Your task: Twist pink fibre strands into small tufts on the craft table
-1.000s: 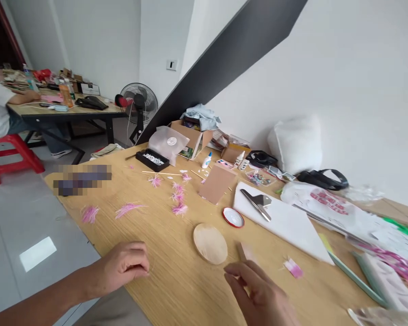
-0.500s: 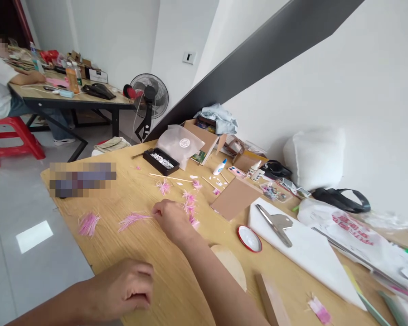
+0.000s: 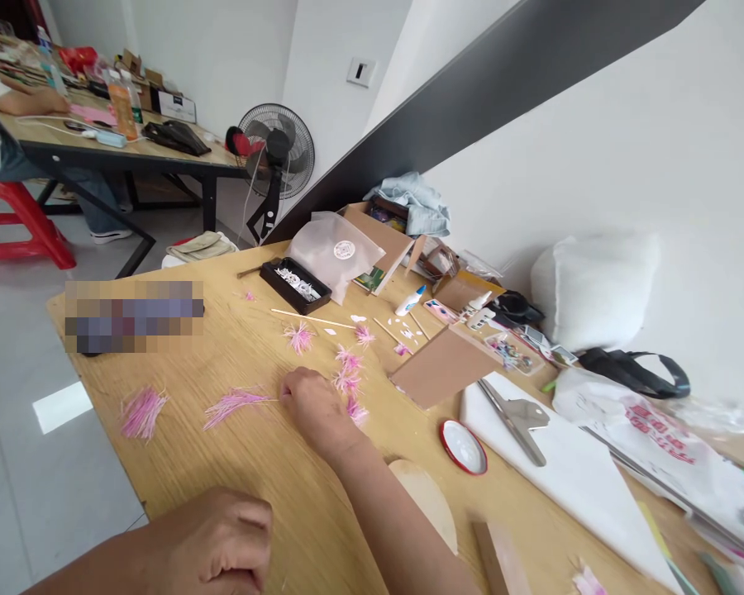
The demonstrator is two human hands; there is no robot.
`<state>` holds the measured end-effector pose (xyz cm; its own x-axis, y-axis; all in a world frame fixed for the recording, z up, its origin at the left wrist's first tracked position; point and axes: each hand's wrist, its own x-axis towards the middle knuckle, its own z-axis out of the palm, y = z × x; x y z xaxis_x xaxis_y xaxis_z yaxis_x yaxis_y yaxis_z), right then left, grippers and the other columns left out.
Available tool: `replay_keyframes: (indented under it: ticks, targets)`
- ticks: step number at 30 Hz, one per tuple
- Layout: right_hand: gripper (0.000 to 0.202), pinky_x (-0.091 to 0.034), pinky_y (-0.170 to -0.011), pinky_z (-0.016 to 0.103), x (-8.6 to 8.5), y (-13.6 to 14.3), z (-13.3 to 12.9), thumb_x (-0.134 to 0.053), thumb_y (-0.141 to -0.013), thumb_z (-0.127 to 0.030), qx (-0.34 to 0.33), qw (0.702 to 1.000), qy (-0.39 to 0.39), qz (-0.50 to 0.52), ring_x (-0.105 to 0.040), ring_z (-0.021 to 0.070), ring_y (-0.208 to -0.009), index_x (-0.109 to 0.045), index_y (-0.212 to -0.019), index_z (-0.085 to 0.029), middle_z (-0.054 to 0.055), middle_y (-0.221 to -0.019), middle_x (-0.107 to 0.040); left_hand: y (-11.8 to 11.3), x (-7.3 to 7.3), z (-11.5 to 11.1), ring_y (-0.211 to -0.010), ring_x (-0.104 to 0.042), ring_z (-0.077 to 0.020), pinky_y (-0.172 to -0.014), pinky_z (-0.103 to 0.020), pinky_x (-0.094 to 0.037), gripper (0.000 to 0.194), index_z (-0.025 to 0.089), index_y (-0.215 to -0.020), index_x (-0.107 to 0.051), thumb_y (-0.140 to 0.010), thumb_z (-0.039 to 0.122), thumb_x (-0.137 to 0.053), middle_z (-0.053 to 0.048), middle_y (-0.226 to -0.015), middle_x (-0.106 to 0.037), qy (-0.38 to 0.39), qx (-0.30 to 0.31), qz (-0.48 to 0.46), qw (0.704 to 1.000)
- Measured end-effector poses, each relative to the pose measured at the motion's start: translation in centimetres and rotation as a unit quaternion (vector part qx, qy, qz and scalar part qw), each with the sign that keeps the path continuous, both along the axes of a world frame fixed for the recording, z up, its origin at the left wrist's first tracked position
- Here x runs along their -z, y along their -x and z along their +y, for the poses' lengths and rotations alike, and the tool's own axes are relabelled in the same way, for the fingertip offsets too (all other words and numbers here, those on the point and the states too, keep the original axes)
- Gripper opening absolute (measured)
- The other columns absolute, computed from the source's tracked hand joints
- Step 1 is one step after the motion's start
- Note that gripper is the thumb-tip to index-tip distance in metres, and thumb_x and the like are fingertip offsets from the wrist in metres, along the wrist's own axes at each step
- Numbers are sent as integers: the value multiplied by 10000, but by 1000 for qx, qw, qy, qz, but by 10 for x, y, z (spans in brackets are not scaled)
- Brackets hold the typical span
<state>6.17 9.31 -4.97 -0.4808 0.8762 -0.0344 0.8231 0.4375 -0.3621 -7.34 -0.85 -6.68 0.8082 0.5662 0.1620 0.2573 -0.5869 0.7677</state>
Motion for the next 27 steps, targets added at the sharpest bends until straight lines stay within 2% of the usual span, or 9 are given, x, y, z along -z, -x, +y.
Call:
replay_keyframes:
  ticks: [5, 10, 13, 18, 22, 27]
  targets:
    - [217, -342, -592, 250, -12, -6, -3, -453, -705, -30, 4, 1000, 3, -4, -459, 134, -614, -424, -567, -195, 11, -639, -522, 1, 0, 0, -610, -469, -103, -562, -184, -358, 272, 171, -561, -449, -788, 83, -571, 50, -606, -464, 21, 5, -4, 1000]
    - [195, -351, -599, 237, -29, -10, -6, -477, -730, -49, 1, 1000, 2, 20, -466, 127, -629, -431, -608, -194, -1, -659, -522, 1, -1, -1, -601, -446, -77, -550, -160, -332, 295, 158, -559, -418, -729, -2, -598, 65, -601, -397, 39, 1, 2, 999]
    - [177, -354, -608, 224, -34, -3, -5, -470, -759, -67, -9, 999, 0, 42, -466, 117, -638, -441, -640, -194, -10, -673, -524, 1, -1, -1, -575, -419, -77, -526, -169, -319, 313, 161, -551, -396, -751, 33, -600, 64, -587, -377, 34, 8, -6, 999]
    - [207, -336, -604, 218, -17, 21, 7, -456, -732, -34, -37, 998, 11, 45, -448, 109, -632, -412, -604, -189, -13, -661, -506, -1, 1, 0, -498, -319, -67, -455, -198, -256, 426, 162, -518, -298, -716, 51, -658, 74, -550, -286, 17, -4, -28, 999]
    - [237, -315, -578, 213, -5, 33, 16, -419, -685, 8, -57, 998, 24, 32, -413, 98, -593, -375, -560, -188, -23, -622, -473, -5, 13, 4, -451, -232, -73, -402, -231, -194, 582, 174, -497, -174, -619, 14, -720, 78, -496, -189, -9, 14, -58, 998]
    - [224, -305, -577, 209, -2, 32, 22, -422, -658, 15, -84, 996, 32, 13, -403, 90, -587, -389, -551, -179, -27, -621, -469, -9, 26, 6, -453, -233, -89, -400, -238, -208, 593, 201, -537, -107, -668, 1, -650, 73, -496, -166, -42, 30, -74, 996]
